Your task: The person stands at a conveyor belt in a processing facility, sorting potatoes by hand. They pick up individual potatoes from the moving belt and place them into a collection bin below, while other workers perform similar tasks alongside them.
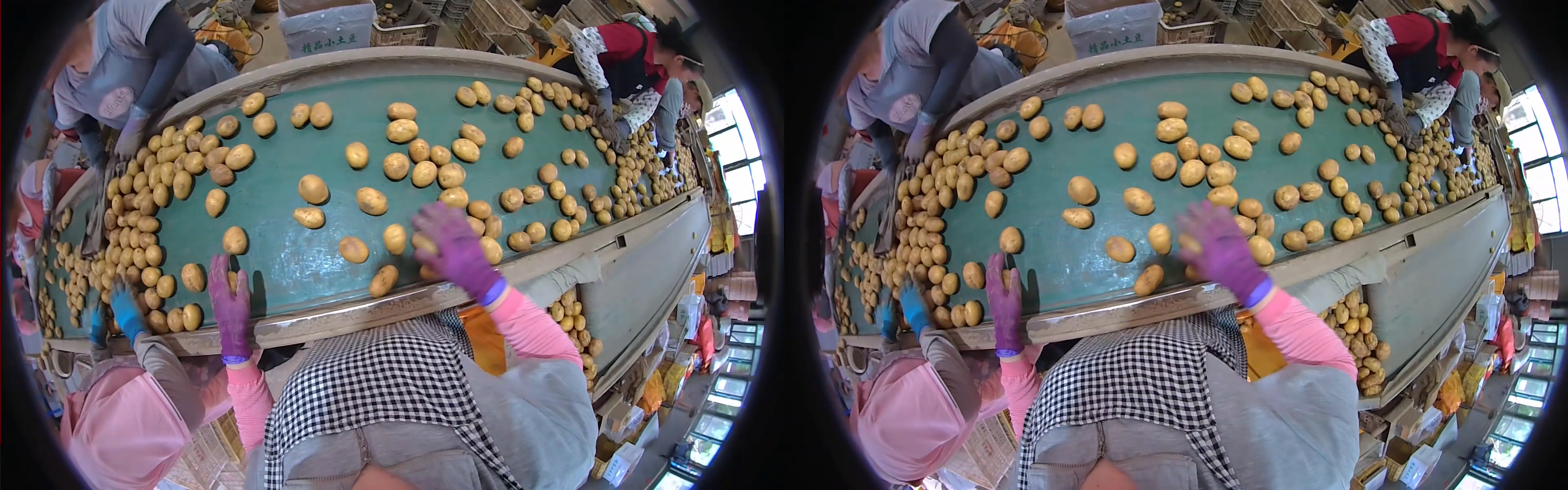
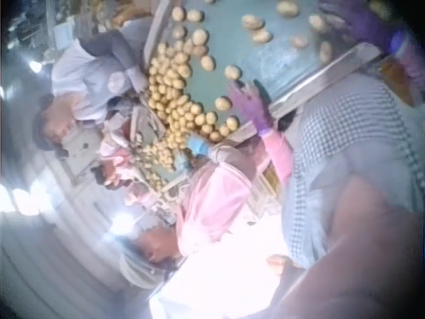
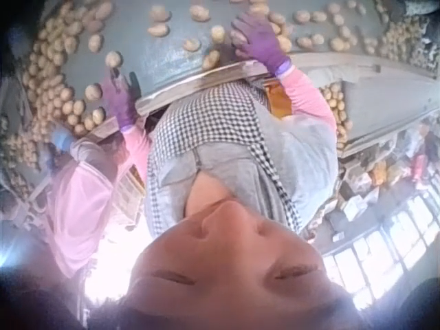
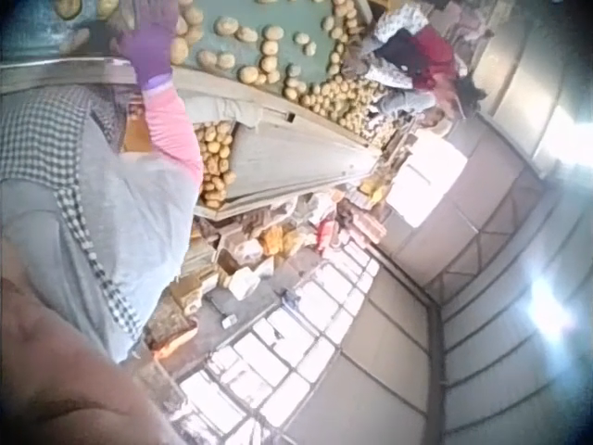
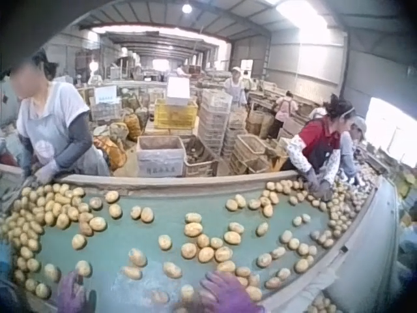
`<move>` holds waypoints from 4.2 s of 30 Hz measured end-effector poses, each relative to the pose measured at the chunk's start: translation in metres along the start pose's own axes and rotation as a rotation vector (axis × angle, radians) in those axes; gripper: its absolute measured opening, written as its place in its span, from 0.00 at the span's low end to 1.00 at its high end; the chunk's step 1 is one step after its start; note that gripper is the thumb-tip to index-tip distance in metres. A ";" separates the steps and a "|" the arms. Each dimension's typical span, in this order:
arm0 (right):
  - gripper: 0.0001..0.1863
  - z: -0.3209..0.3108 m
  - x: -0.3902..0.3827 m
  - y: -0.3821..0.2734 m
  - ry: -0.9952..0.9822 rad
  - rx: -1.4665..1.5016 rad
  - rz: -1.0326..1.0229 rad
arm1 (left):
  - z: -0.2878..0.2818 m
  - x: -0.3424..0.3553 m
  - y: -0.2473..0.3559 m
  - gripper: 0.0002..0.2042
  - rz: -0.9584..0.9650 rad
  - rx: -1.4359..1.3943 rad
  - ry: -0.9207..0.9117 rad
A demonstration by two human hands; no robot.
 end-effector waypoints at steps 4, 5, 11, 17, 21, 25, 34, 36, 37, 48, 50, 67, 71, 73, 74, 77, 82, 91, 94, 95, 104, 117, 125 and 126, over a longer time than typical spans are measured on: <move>0.26 -0.055 -0.049 0.152 0.085 -0.130 0.269 | 0.021 0.000 0.027 0.26 0.033 -0.152 0.033; 0.27 -0.073 -0.061 0.183 0.126 -0.461 0.152 | 0.029 0.004 0.020 0.26 0.029 -0.206 0.010; 0.27 -0.127 -0.064 0.261 0.312 -0.299 0.418 | 0.048 -0.002 0.018 0.24 -0.006 -0.336 0.042; 0.29 -0.028 -0.030 0.026 -0.188 0.305 -0.073 | 0.108 -0.023 0.148 0.31 0.061 -0.381 -0.094; 0.29 -0.020 -0.042 0.078 -0.219 0.150 -0.002 | 0.154 -0.056 0.232 0.29 0.287 -0.403 -0.245; 0.30 -0.058 -0.070 0.250 -0.009 0.224 0.272 | 0.127 -0.067 0.262 0.25 0.246 -0.570 -0.307; 0.23 -0.127 -0.019 0.312 0.376 -0.141 0.133 | 0.072 -0.075 0.224 0.27 0.173 0.114 0.122; 0.21 -0.105 0.034 0.212 0.314 0.125 -0.004 | 0.086 -0.076 0.225 0.28 0.191 0.271 0.074; 0.19 -0.091 0.049 0.186 0.312 0.104 -0.136 | 0.090 -0.074 0.231 0.28 0.187 0.235 0.079; 0.11 0.023 0.090 0.128 -0.171 0.116 -0.099 | 0.128 -0.083 0.265 0.31 -0.005 0.023 0.048; 0.11 0.004 0.056 0.140 -0.191 0.387 -0.089 | 0.137 -0.081 0.269 0.31 -0.026 0.059 0.016; 0.20 -0.269 -0.396 0.316 -0.367 0.305 0.981 | 0.219 -0.063 0.382 0.24 -0.079 -0.560 -0.407; 0.12 -0.282 -0.362 0.333 -0.113 0.453 1.009 | 0.284 -0.046 0.416 0.24 -0.119 -0.778 -0.568; 0.12 -0.277 -0.315 0.346 -0.003 0.571 0.957 | 0.300 -0.078 0.504 0.24 -0.136 -0.970 -0.645; 0.12 -0.275 -0.286 0.353 0.052 0.631 0.911 | 0.307 -0.077 0.523 0.24 0.097 -0.832 -0.648; 0.18 -0.283 -0.237 0.394 0.307 0.570 0.751 | 0.325 -0.109 0.576 0.24 0.109 -0.826 -0.788; 0.31 -0.229 -0.228 0.503 0.146 0.108 0.657 | 0.306 -0.151 0.601 0.28 0.394 -0.536 -0.529; 0.17 -0.285 -0.185 0.695 0.028 -0.420 0.531 | 0.248 -0.155 0.525 0.30 0.195 0.271 -0.096; 0.20 -0.295 -0.127 0.728 0.277 -0.229 0.577 | 0.269 -0.151 0.546 0.29 0.210 0.337 -0.175; 0.21 -0.265 -0.080 0.691 0.262 0.021 0.547 | 0.270 -0.157 0.543 0.29 0.193 0.350 -0.162; 0.23 -0.144 0.047 0.589 -0.198 -0.241 0.341 | 0.272 -0.161 0.573 0.34 0.144 0.281 -0.071; 0.27 -0.316 -0.190 0.689 0.147 0.515 0.537 | 0.311 -0.138 0.574 0.33 -0.031 -0.309 -0.009; 0.31 -0.392 -0.383 0.591 -0.415 1.091 0.605 | 0.372 -0.011 0.528 0.33 -0.371 -0.976 -0.112; 0.33 -0.388 -0.418 0.583 -0.503 1.048 0.605 | 0.386 0.003 0.538 0.32 -0.394 -1.032 -0.144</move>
Point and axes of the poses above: each hand's wrist, its own x-axis towards the middle knuckle, its own z-axis out of the palm, y = z × x, the point moved 8 cm from there along x, towards the middle knuckle, and after that the axes turned 2 degrees about x, right-handed, at the moved point
